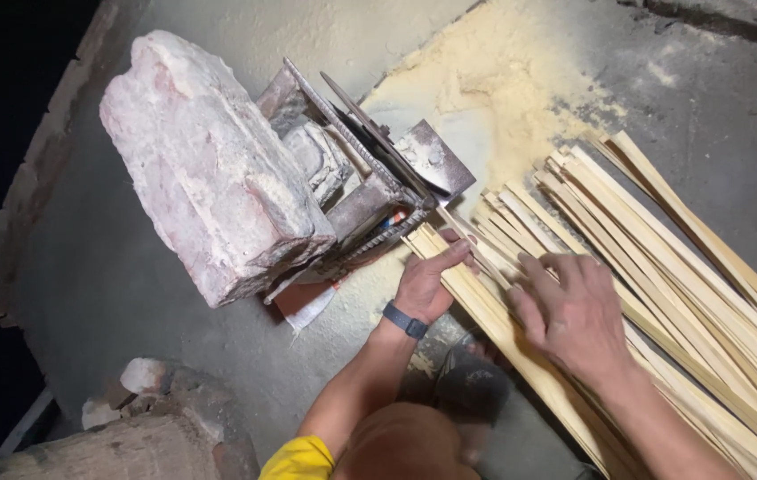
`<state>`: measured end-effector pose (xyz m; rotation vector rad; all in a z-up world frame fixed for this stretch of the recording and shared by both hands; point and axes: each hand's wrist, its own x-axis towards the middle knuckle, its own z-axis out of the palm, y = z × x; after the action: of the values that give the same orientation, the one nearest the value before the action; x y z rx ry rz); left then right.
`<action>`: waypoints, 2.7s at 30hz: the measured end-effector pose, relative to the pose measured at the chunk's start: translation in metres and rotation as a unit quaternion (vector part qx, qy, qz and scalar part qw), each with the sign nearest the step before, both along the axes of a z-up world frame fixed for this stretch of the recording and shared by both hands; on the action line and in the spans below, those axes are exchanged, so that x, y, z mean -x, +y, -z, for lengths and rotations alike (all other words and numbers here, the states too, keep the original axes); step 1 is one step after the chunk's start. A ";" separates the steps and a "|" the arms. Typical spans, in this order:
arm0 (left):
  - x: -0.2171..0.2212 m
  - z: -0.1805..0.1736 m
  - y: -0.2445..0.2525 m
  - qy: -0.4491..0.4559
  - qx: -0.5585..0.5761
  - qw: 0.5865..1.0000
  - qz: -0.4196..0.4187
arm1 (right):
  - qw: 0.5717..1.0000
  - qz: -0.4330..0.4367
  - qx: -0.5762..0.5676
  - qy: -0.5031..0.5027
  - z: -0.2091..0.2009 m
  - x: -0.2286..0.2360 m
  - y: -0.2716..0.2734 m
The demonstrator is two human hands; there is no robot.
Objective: Feeding bamboo strips into a machine to split them into thinner pieces.
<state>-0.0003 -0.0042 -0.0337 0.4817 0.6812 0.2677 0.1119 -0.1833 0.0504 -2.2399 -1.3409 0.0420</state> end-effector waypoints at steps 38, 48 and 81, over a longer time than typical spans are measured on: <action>0.012 -0.011 0.013 0.042 -0.056 0.996 0.050 | 0.965 0.032 0.020 0.258 0.015 -0.002 0.017; 0.003 -0.026 0.009 0.073 -0.062 0.995 0.013 | 0.983 0.022 0.060 0.173 0.037 -0.004 0.039; -0.004 -0.017 0.011 0.059 -0.085 0.995 0.000 | 0.971 0.025 0.134 0.194 0.007 -0.011 0.085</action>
<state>0.0041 0.0067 -0.0169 0.6646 0.7780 0.3008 0.1234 -0.0987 0.0437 -2.3231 -1.1154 0.6458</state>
